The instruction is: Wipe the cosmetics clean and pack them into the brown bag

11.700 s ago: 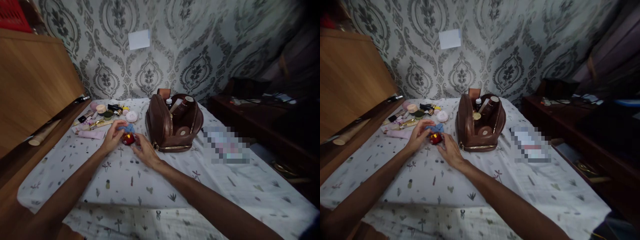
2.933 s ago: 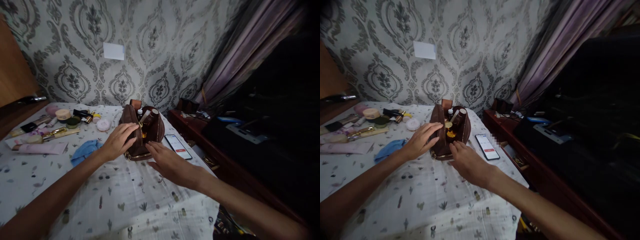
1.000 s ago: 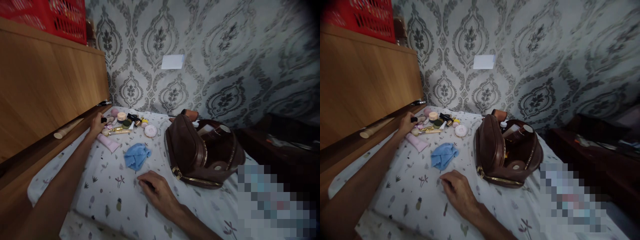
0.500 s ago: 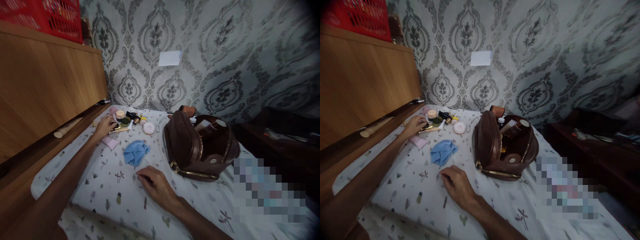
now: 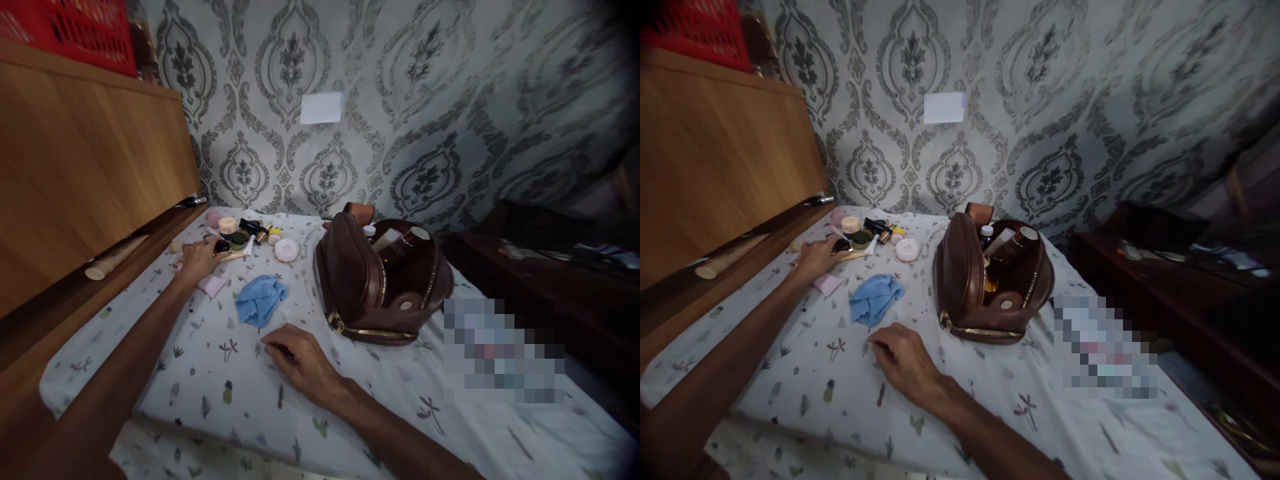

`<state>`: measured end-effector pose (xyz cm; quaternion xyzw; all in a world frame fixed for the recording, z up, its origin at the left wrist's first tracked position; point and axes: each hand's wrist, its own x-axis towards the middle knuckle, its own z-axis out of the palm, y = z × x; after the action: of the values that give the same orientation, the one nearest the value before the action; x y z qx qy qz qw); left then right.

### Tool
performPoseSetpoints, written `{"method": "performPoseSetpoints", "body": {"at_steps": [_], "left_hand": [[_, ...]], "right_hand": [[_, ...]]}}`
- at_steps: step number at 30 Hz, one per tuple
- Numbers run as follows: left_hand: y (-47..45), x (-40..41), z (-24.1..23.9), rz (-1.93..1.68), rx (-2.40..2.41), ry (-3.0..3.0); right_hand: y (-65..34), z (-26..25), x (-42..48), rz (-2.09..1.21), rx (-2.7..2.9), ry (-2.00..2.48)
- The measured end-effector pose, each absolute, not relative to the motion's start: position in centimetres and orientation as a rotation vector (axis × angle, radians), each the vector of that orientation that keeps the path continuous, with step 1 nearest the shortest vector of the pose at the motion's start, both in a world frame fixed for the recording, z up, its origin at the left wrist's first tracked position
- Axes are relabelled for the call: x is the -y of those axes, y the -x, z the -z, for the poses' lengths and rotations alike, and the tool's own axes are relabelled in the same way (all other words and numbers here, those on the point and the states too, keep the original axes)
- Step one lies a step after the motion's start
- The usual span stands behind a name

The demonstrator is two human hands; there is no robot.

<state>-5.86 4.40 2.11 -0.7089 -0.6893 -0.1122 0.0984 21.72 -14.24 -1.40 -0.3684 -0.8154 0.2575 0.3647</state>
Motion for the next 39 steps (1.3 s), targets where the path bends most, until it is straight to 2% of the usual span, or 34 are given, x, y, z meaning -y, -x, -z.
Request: {"method": "performPoseSetpoints", "body": {"at_steps": [10, 16, 25, 33, 39], "left_hand": [[-0.1, -0.4, -3.6, 0.405, 1.565, 2.181], [-2.1, 0.0, -2.2, 0.311, 1.4, 2.618], [2.3, -1.7, -2.2, 0.327, 1.439, 2.978], [0.5, -0.2, -3.8, 0.405, 1.294, 3.036], [1.1, 0.9, -6.4, 0.401, 1.318, 3.641]], "right_hand": [[-21.8, 1.4, 14.1, -0.678, 2.092, 1.005], [-21.8, 1.4, 14.2, -0.684, 2.071, 1.029], [-22.0, 1.0, 14.3, -0.747, 1.916, 1.128], [-22.6, 0.6, 11.6, -0.523, 1.984, 1.171], [-22.2, 2.1, 9.8, -0.473, 1.948, 1.171]]}}
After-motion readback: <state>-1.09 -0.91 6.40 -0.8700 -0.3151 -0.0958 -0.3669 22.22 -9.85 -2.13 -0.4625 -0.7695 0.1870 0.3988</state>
